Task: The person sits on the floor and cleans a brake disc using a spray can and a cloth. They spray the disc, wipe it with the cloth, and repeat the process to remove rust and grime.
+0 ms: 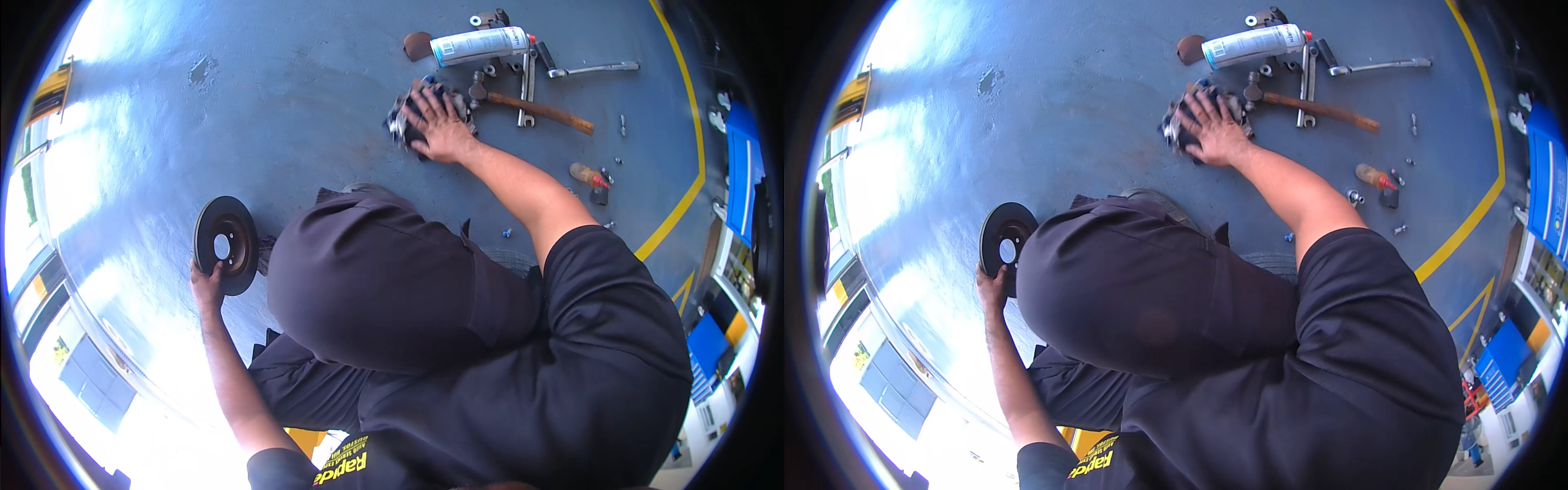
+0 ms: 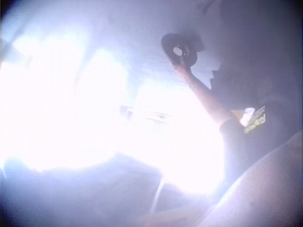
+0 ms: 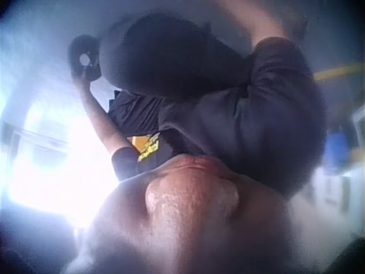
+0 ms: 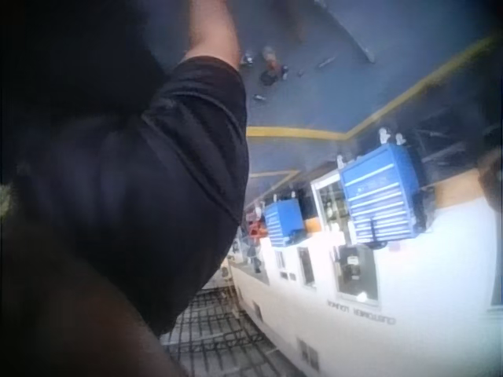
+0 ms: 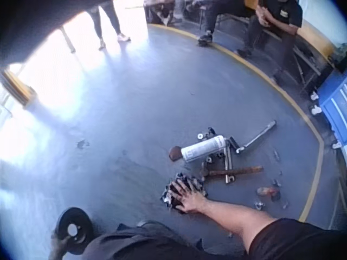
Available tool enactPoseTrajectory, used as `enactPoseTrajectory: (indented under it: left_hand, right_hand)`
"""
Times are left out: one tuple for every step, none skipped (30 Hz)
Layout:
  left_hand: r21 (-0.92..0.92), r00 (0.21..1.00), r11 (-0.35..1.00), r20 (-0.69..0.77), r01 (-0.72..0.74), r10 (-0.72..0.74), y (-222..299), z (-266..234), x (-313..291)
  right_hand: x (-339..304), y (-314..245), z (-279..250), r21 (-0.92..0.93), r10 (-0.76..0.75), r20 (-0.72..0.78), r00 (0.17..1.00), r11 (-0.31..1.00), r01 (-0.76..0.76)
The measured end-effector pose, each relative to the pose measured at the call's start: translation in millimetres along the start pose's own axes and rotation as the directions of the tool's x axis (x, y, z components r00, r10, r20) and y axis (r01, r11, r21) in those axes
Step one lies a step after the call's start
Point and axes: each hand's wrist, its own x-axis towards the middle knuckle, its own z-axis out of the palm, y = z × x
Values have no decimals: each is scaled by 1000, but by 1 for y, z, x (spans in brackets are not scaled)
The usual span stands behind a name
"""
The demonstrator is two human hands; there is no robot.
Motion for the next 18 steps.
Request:
enactPoseTrajectory:
  left_hand:
    - [-4,1000,1000,6,8,-8,-1,-2,-1]
    - [-7,1000,1000,10,-3,3,-3,-3,2]
    - [-8,1000,1000,13,-11,11,-8,-2,5]
    - [-9,1000,1000,15,-18,19,-13,-3,7]
    - [11,1000,1000,6,-16,16,-13,-3,9]
    - [31,1000,999,-3,-15,15,-13,-2,10]
    - [51,1000,999,-13,-14,14,-12,-2,12]
    - [29,1000,1000,-5,-9,9,-7,-2,13]
    - [35,1000,999,-17,-20,20,-8,-3,12]
    - [40,999,999,-29,-31,32,-9,-4,12]
    - [46,998,998,-39,-42,44,-11,-4,12]
    - [51,999,998,-34,-25,27,-12,-5,15]
    - [56,1000,998,-30,-7,9,-13,-5,18]
    - [65,1000,998,-26,17,-15,-17,-7,18]
    - [56,999,998,-43,10,-8,-22,-7,16]
    - [48,998,999,-60,5,-2,-27,-6,13]
    - [37,998,999,-67,-7,9,-24,-5,13]
    - [39,998,999,-59,9,-7,-21,-6,10]
  right_hand:
    - [18,3,-12,16,119,28,992,993,-120]
    - [35,6,-17,52,258,0,966,965,-258]
    - [53,8,-22,94,388,-22,921,918,-384]
    - [69,8,-27,141,460,11,888,878,-457]
    - [83,6,-31,170,536,10,844,831,-529]
    - [92,2,-34,193,584,20,812,794,-576]
    - [101,-3,-37,216,630,30,776,754,-620]
    - [106,-8,-40,198,638,46,769,748,-633]
    - [107,-18,-42,178,641,62,765,747,-641]
    - [107,-24,-45,140,580,58,812,801,-582]
    - [101,-30,-44,105,450,3,893,888,-447]
    - [94,-34,-42,2,179,25,984,984,-179]
    - [86,-34,-41,-94,-102,76,992,990,109]
    - [80,-32,-41,-74,-215,110,970,972,224]
    - [76,-28,-42,-49,-324,144,935,941,334]
    - [84,-25,-45,-57,-332,149,932,938,343]
    - [91,-26,-49,-60,-286,145,947,953,297]
    - [98,-28,-53,-62,-242,142,960,966,253]
